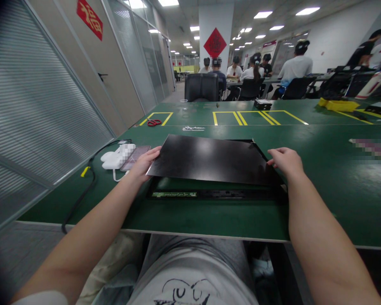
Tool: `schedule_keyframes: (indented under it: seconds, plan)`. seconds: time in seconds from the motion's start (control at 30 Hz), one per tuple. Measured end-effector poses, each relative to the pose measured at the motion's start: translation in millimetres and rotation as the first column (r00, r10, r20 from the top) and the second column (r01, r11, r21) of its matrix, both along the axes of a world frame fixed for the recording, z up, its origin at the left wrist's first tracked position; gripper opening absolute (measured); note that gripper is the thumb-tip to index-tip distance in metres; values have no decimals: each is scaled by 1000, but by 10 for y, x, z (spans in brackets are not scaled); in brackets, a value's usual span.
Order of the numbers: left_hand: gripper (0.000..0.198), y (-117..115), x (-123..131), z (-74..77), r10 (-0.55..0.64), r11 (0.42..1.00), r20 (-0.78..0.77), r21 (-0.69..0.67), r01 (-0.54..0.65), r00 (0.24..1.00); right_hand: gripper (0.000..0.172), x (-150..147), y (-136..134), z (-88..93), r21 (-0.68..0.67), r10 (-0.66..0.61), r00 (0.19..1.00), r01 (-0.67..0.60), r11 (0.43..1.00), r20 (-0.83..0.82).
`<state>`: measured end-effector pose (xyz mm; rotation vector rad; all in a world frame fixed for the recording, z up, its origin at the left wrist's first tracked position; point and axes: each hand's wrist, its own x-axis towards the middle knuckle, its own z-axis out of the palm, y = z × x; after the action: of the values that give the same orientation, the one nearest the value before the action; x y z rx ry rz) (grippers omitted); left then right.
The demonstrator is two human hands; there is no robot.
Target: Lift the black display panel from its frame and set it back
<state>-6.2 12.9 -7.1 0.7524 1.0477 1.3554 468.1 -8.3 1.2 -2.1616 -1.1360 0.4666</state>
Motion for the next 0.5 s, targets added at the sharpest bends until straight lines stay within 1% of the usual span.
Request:
schedule_keyframes:
  seconds: [0.07, 0.13, 0.33, 0.5]
  plan:
    - [41, -6, 6, 0, -14, 1000, -2, 1, 14, 1000, 21, -53, -26, 46, -27, -37, 999, 37, 999, 22]
    - [41, -8, 8, -2, -14, 1000, -5, -2, 14, 1000, 21, -75, -32, 64, -41, -29, 998, 32, 999, 50]
    - [45, -3, 8, -15, -6, 1000, -8, -11, 5, 1000, 23, -49, 18, 28, -70, -9, 989, 20, 997, 150]
    - [46, -5, 17, -27, -23, 1000, -38, -22, 22, 999, 26, -49, 40, 17, -111, 11, 975, 14, 994, 222]
